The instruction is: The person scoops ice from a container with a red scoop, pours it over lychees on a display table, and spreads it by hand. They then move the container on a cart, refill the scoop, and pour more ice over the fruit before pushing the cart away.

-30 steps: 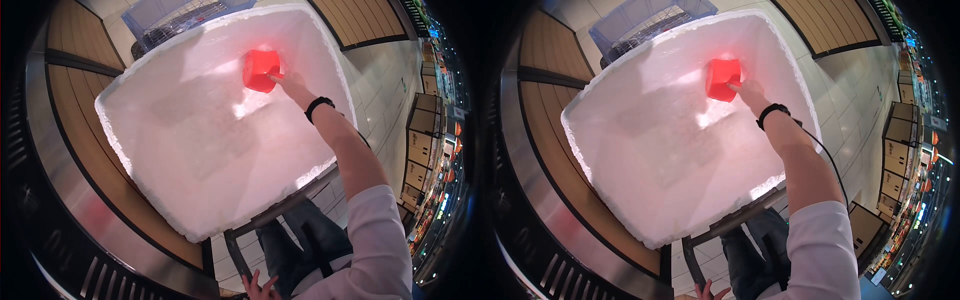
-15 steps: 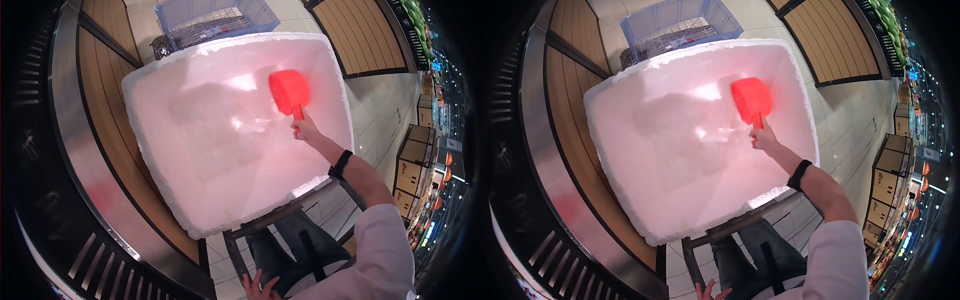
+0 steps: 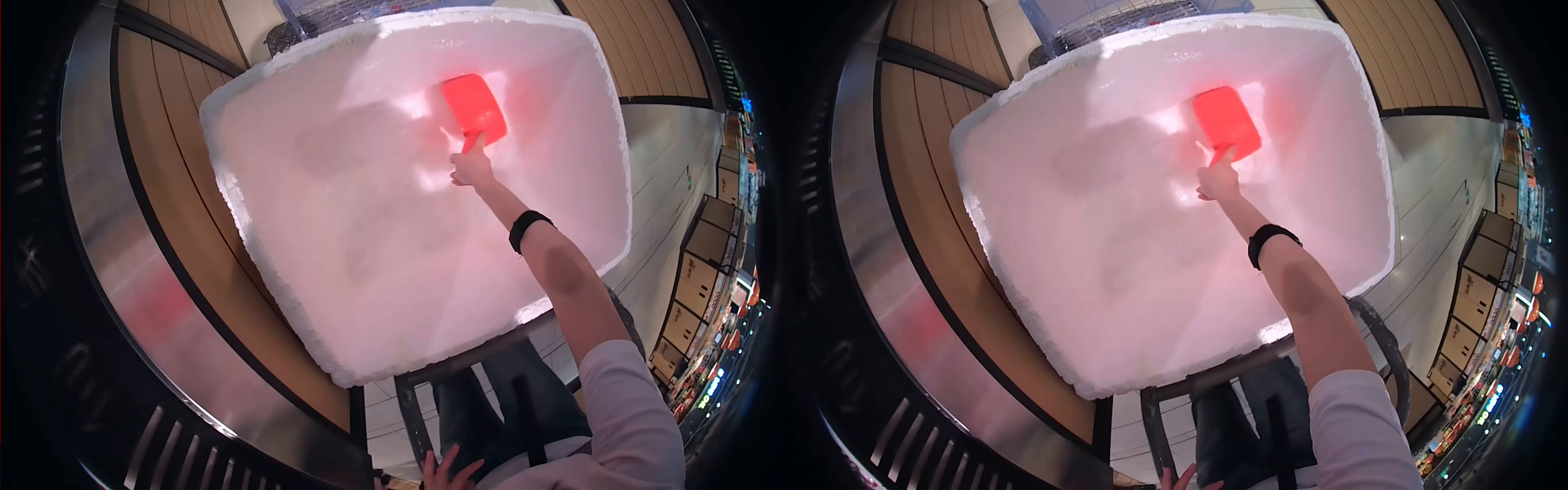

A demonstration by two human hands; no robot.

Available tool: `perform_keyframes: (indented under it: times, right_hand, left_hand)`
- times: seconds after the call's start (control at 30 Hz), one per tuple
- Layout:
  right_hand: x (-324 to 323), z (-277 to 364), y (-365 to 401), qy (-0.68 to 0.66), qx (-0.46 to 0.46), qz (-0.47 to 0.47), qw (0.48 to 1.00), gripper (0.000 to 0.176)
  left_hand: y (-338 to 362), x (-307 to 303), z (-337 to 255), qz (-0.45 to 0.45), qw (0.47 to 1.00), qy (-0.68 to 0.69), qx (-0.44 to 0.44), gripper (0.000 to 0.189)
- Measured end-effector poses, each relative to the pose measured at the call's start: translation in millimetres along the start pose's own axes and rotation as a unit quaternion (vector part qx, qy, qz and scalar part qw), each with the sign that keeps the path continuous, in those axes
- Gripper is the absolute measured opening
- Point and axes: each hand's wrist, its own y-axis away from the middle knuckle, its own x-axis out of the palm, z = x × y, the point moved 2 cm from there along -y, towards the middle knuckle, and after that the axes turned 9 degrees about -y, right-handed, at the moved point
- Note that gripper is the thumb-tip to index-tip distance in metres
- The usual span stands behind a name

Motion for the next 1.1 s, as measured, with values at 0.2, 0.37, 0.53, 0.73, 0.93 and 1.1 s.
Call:
perform_keyframes:
  times: [0.2, 0.37, 0.53, 0.73, 0.93, 1.1]
  right_hand:
    - [61, -40, 68, 0.304, -0.178, 0.251, 0.902, 0.086]
    - [45, -35, 99, 0.433, -0.155, 0.317, 0.829, 0.079]
    - [-19, 22, 106, 0.515, -0.128, 0.346, 0.774, 0.074]
    - [-72, 6, 17, 0.446, -0.154, 0.089, 0.877, 0.081]
    - [-38, -18, 74, 0.393, -0.067, 0.196, 0.896, 0.081]
    - [-59, 21, 109, 0.471, 0.002, 0.305, 0.828, 0.073]
  left_hand:
    - [4, 1, 1, 0.018, 0.999, 0.04, 0.001, 0.045]
    - [6, 4, 3, 0.014, 1.0, 0.024, -0.006, 0.046]
    - [5, 0, 2, 0.02, 0.999, -0.032, 0.014, 0.046]
    - [7, 4, 4, 0.016, 1.0, -0.013, 0.01, 0.045]
    - [4, -1, -1, -0.002, 1.0, -0.014, 0.022, 0.045]
    - [5, -1, 3, -0.011, 0.999, -0.001, 0.048, 0.046]
